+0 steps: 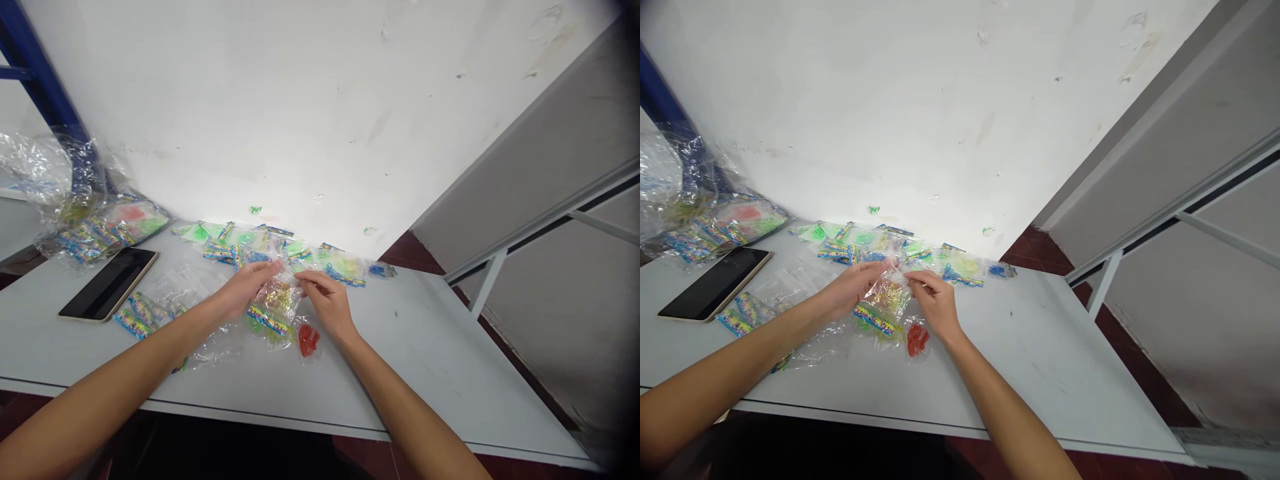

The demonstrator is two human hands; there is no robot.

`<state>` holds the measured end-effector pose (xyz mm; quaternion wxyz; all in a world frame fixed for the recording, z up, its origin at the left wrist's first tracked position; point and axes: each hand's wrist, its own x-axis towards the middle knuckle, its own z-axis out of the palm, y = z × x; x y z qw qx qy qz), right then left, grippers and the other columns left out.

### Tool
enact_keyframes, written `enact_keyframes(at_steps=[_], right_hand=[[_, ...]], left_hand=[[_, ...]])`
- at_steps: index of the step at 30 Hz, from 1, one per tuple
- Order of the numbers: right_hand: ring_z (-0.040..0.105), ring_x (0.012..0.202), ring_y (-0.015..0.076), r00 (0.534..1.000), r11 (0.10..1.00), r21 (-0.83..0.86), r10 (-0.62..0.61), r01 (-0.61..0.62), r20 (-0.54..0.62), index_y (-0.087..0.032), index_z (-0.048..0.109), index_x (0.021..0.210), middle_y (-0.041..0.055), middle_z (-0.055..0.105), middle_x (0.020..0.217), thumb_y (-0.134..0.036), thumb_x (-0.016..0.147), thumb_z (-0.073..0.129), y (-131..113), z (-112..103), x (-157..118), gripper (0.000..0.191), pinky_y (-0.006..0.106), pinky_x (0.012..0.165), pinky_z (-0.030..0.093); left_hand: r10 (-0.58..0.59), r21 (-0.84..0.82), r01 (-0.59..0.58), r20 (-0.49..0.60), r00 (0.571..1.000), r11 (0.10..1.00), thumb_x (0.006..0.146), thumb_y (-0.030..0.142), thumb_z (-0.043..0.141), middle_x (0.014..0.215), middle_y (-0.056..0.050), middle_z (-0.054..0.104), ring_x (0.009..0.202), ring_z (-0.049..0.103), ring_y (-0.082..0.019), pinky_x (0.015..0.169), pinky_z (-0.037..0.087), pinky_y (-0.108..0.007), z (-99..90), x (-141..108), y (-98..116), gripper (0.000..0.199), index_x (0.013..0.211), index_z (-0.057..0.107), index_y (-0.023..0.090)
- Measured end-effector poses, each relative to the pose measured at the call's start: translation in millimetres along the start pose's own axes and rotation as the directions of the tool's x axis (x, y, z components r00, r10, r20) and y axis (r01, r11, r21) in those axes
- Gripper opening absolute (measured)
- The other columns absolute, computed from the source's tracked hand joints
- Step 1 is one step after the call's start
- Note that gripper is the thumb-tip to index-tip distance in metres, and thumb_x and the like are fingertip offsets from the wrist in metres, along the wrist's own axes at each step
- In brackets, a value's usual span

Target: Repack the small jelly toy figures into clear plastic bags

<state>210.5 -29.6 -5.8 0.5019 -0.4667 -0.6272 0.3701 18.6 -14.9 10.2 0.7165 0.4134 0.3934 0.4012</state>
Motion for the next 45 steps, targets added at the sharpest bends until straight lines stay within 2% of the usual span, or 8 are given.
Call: enact_keyframes(at_steps=[11,14,17,22,29,36,40,45], right_hand=[[0.059,0.064,0.0149,0.994,0.990,0.096,0.104,-0.102,-0.015,-0.022,0.074,0.095,0.0019,0.068,0.073,-0.038,0.076,0.074,-7.8,4.2,-0.8,0.025,0.028,0.058,0.051],[0.057,0.063,0.0138,0.996,0.993,0.082,0.083,-0.080,-0.026,-0.023,0.076,0.090,0.0025,0.069,0.078,-0.034,0.078,0.071,-7.0,3.0,0.5,0.017,0.029,0.058,0.051],[0.058,0.065,0.0136,0.999,0.997,0.073,0.034,-0.031,-0.027,-0.025,0.078,0.088,0.0027,0.071,0.084,-0.030,0.081,0.067,-4.1,1.2,1.9,0.014,0.029,0.060,0.051],[0.062,0.076,0.0168,0.993,0.993,-0.032,-0.112,0.113,0.023,-0.027,0.078,0.088,0.0033,0.070,0.085,-0.024,0.086,0.058,-0.1,-3.3,3.7,0.020,0.030,0.064,0.052],[0.066,0.097,0.0221,0.943,0.882,-0.336,-0.308,0.332,0.122,-0.031,0.078,0.091,0.0056,0.071,0.104,-0.018,0.086,0.054,5.8,-8.3,8.5,0.027,0.042,0.092,0.050],[0.066,0.102,0.0215,0.980,0.989,-0.121,-0.067,0.090,0.188,-0.028,0.078,0.083,0.0063,0.072,0.106,-0.024,0.086,0.059,-10.3,-4.5,19.0,0.019,0.039,0.092,0.050],[0.065,0.104,0.0215,0.968,0.992,-0.083,-0.073,0.095,0.238,-0.027,0.078,0.083,0.0066,0.071,0.108,-0.027,0.086,0.060,-9.4,3.4,24.7,0.019,0.036,0.087,0.051],[0.063,0.101,0.0205,0.989,0.977,-0.172,-0.107,0.123,0.103,-0.027,0.078,0.087,0.0058,0.070,0.103,-0.023,0.087,0.057,5.8,11.9,12.7,0.021,0.038,0.092,0.048]], left_hand=[[0.035,0.118,-0.026,-0.070,0.997,0.993,0.066,0.051,0.079,0.086,-0.006,0.067,0.060,0.051,-0.010,0.048,0.032,-0.022,-4.5,2.2,-3.7,0.041,0.088,0.076,0.016],[0.033,0.095,-0.025,-0.081,0.996,0.995,0.067,0.049,0.080,0.068,-0.001,0.060,0.053,0.042,-0.007,0.046,0.029,-0.022,-5.6,3.3,-4.6,0.038,0.083,0.075,0.016],[0.029,0.035,-0.026,-0.097,0.995,0.999,0.067,0.044,0.080,0.054,0.004,0.047,0.048,0.037,-0.007,0.045,0.030,-0.022,-6.2,4.2,-4.9,0.033,0.081,0.074,0.015],[-0.039,-0.099,0.030,-0.093,0.995,0.995,0.069,0.038,0.080,0.070,-0.003,0.063,0.050,0.049,-0.009,0.046,0.037,-0.022,-7.2,6.1,-3.5,0.038,0.097,0.072,0.014],[-0.171,-0.192,0.155,-0.068,0.983,0.969,0.073,0.053,0.076,0.085,-0.006,0.070,0.063,0.062,-0.012,0.058,0.049,-0.024,1.0,6.6,-2.6,0.057,0.117,0.064,0.020],[-0.279,-0.206,0.262,-0.057,0.959,0.943,0.056,0.021,0.091,0.084,-0.008,0.072,0.070,0.068,-0.015,0.062,0.053,-0.025,-7.0,9.5,-6.4,0.053,0.103,0.066,0.016],[-0.262,-0.270,0.245,-0.029,0.965,0.931,0.057,0.013,0.089,0.090,-0.009,0.073,0.075,0.069,-0.016,0.068,0.055,-0.025,-15.1,12.3,-5.4,0.042,0.092,0.066,0.015],[-0.197,-0.280,0.175,-0.053,0.979,0.944,0.058,0.003,0.085,0.084,-0.007,0.072,0.071,0.068,-0.015,0.066,0.053,-0.025,-15.4,10.2,-1.0,0.052,0.103,0.064,0.014]])
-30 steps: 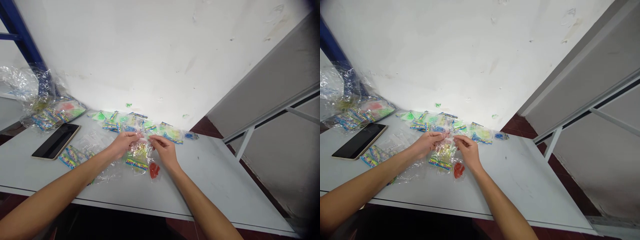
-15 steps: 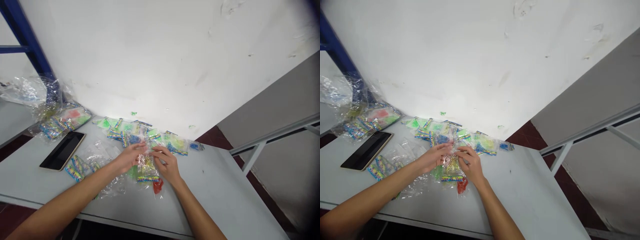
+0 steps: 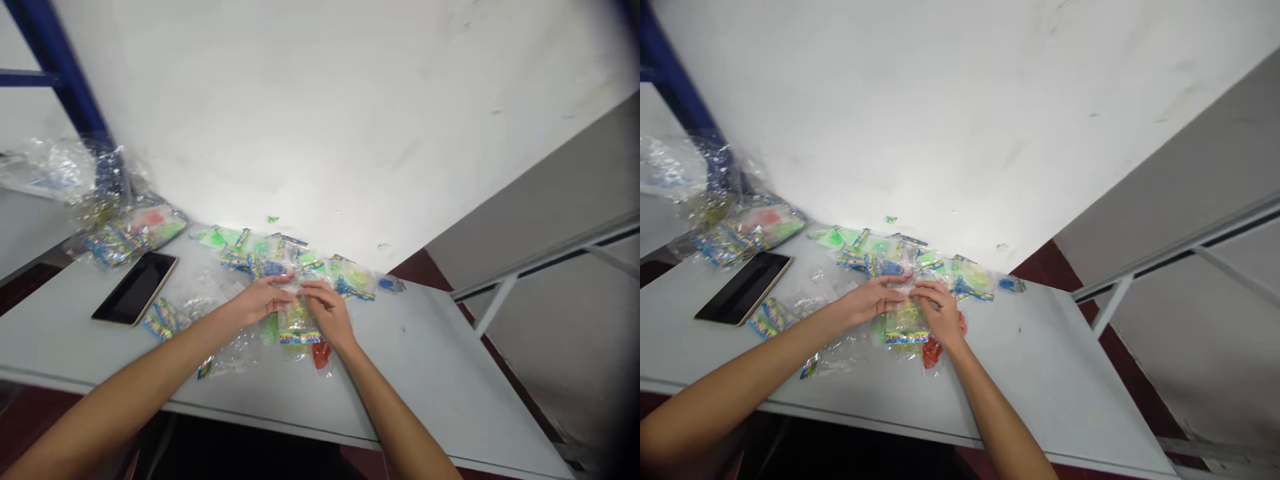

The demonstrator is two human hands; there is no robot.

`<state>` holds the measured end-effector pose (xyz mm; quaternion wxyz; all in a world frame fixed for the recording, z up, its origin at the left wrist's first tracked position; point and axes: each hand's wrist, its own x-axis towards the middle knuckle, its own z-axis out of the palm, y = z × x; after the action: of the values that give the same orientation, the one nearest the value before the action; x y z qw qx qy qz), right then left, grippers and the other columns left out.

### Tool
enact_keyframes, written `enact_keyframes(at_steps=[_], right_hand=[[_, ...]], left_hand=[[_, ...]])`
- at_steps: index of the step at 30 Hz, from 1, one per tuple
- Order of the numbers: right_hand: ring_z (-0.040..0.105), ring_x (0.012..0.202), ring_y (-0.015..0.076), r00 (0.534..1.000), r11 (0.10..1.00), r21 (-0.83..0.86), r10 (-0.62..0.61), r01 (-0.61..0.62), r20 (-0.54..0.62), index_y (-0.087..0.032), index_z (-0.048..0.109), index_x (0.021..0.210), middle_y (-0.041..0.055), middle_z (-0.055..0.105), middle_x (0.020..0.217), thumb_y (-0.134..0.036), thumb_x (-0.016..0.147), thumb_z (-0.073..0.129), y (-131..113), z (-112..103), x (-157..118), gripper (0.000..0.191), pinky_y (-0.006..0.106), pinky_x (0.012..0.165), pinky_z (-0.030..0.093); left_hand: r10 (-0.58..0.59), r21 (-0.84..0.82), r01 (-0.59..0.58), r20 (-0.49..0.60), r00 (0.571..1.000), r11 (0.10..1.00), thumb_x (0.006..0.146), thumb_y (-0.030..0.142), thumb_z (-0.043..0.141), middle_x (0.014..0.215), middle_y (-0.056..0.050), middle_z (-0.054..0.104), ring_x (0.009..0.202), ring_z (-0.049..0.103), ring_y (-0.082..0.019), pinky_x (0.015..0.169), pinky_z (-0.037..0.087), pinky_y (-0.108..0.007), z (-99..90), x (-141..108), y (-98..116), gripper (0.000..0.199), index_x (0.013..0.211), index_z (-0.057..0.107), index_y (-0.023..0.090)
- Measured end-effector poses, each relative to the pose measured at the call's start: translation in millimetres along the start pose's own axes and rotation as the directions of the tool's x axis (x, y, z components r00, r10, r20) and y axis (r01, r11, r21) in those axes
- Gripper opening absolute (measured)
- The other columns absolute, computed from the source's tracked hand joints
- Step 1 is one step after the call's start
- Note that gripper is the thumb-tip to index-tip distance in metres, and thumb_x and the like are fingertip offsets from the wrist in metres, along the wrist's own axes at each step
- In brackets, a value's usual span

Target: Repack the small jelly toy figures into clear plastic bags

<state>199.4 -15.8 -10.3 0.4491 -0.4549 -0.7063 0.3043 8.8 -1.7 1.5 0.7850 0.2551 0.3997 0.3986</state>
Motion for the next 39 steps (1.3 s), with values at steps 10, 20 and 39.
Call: enact_keyframes(at_steps=[10,20,39], right_hand=[[0.062,0.092,0.0202,0.993,0.999,-0.033,-0.014,0.010,-0.119,-0.030,0.075,0.100,0.0066,0.064,0.110,-0.029,0.091,0.053,-2.3,1.6,-17.8,0.023,0.033,0.066,0.055],[0.062,0.091,0.0180,0.990,0.981,-0.158,-0.126,0.113,-0.071,-0.032,0.074,0.101,0.0049,0.061,0.113,-0.026,0.093,0.051,-4.3,1.2,-17.6,0.025,0.034,0.077,0.053],[0.060,0.082,0.0174,0.968,0.964,0.169,0.226,-0.207,-0.105,-0.025,0.065,0.101,0.0029,0.064,0.094,-0.047,0.079,0.069,-12.4,6.8,-13.7,0.031,0.030,0.072,0.050]], left_hand=[[0.215,0.215,-0.204,-0.029,0.976,0.955,0.063,0.024,0.084,0.067,-0.002,0.064,0.054,0.050,-0.008,0.046,0.034,-0.022,4.2,1.4,-6.5,0.021,0.077,0.072,0.013],[0.093,0.113,-0.098,0.048,0.994,0.989,0.079,0.055,0.066,0.081,-0.008,0.071,0.074,0.066,-0.020,0.064,0.050,-0.030,2.5,1.2,0.5,0.041,0.090,0.073,0.016],[0.261,0.265,-0.264,0.050,0.964,0.927,0.068,0.040,0.080,0.084,-0.004,0.070,0.076,0.062,-0.017,0.064,0.046,-0.028,5.2,-2.7,-4.6,0.029,0.085,0.074,0.018]])
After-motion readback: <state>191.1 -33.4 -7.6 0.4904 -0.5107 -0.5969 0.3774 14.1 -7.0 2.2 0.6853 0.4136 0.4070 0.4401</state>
